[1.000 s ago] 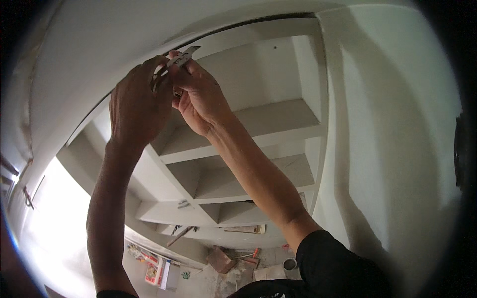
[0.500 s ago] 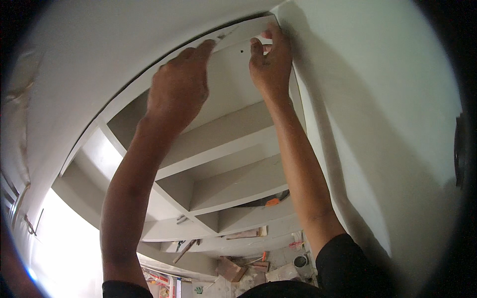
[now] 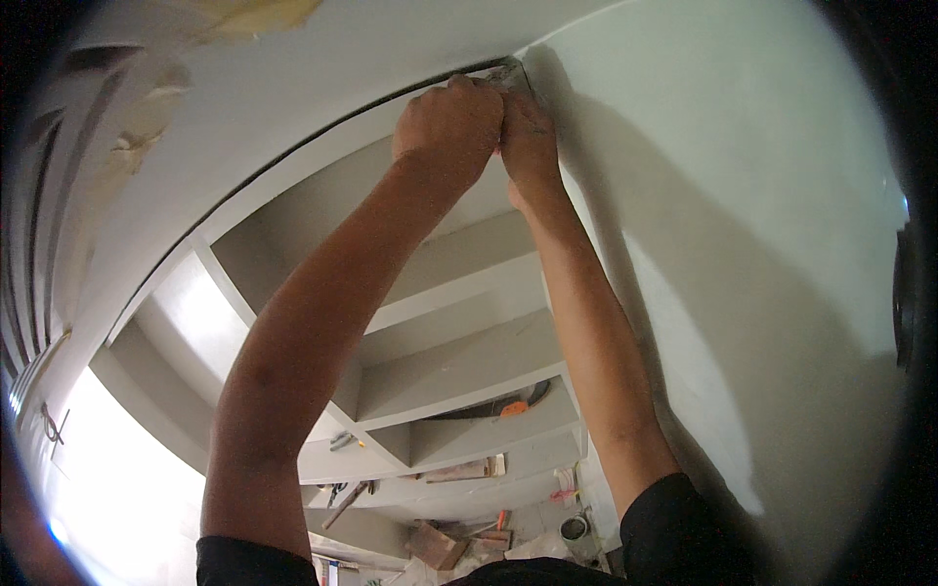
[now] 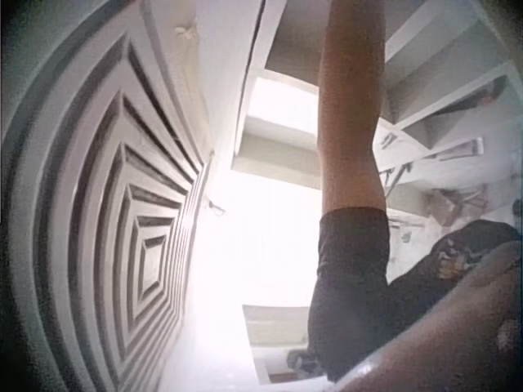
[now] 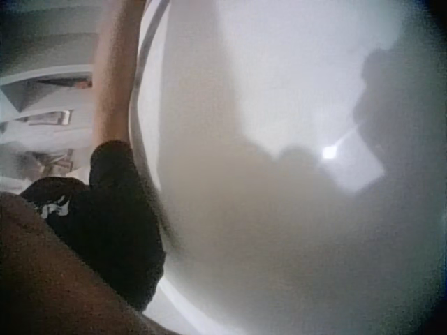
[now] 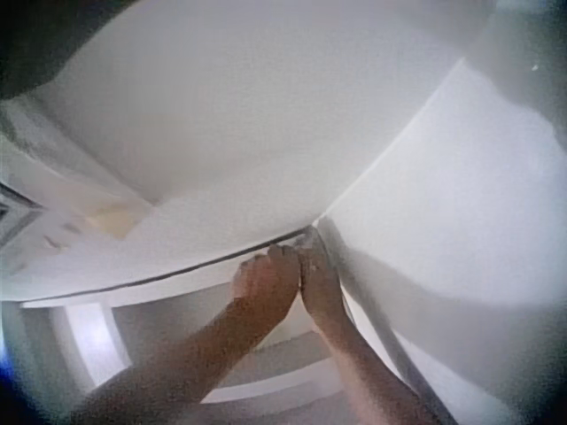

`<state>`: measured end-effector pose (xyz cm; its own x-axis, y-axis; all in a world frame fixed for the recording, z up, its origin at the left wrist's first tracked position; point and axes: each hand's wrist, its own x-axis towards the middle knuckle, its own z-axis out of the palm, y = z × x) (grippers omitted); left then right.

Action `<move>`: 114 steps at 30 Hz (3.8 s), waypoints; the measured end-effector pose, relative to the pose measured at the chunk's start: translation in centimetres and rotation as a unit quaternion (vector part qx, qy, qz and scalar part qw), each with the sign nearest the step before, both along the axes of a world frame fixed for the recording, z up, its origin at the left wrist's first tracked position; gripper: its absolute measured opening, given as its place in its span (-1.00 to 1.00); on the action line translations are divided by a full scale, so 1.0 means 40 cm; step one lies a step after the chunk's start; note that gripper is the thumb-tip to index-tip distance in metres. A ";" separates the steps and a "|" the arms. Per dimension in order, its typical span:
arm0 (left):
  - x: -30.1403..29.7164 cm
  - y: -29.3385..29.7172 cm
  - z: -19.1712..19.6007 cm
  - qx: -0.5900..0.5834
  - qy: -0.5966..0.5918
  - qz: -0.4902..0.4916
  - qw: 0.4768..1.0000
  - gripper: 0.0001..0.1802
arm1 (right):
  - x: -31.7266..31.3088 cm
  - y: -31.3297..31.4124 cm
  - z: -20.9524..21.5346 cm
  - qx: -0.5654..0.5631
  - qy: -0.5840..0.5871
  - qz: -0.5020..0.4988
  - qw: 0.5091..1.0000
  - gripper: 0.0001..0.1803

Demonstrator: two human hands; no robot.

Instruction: The person clears debris from a white wall cabinet, then uses a screwdriver to fasten screws into the top edge of the cabinet. The person handles a cardboard box, a cloth, and a screwdriver during the task.

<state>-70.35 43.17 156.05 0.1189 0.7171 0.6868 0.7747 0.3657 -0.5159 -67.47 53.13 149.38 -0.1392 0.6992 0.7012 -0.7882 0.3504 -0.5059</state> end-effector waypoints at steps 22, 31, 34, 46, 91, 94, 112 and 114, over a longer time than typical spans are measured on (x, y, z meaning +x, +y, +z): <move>0.083 0.010 0.048 -0.015 0.025 0.058 0.998 -0.83 | -0.036 0.104 0.031 0.136 -0.047 -0.223 0.964 -0.76; 0.031 -0.022 0.051 0.011 0.015 0.049 0.999 -0.85 | -0.037 0.044 0.055 0.135 -0.175 -0.252 0.942 -0.74; 0.003 -0.027 0.038 -0.001 0.006 0.026 1.000 -0.82 | -0.028 0.003 0.054 0.119 -0.207 -0.287 0.928 -0.73; 0.058 -0.012 0.052 -0.038 0.012 0.048 0.998 -0.78 | -0.002 0.048 0.052 0.146 -0.198 -0.357 0.901 -0.70; 0.006 -0.001 0.047 0.010 0.076 0.015 0.997 -0.85 | -0.008 0.023 0.042 0.032 -0.262 -0.240 0.934 -0.68; 0.018 0.005 0.056 0.011 0.087 0.006 0.996 -0.85 | -0.034 0.063 0.000 0.084 -0.164 -0.339 0.923 -0.66; -0.004 -0.021 0.064 -0.012 0.062 0.076 0.995 -0.81 | -0.055 0.058 0.019 0.096 -0.084 -0.263 0.956 -0.72; -0.011 -0.031 0.051 0.003 0.043 0.058 0.997 -0.79 | -0.048 0.032 0.042 0.196 -0.154 -0.304 0.919 -0.76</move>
<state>-70.79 41.91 158.07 0.0937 0.7249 0.6825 0.6803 0.4539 -0.5755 -69.41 54.42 151.06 -0.0408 0.4147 0.9090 -0.2259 0.8824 -0.4127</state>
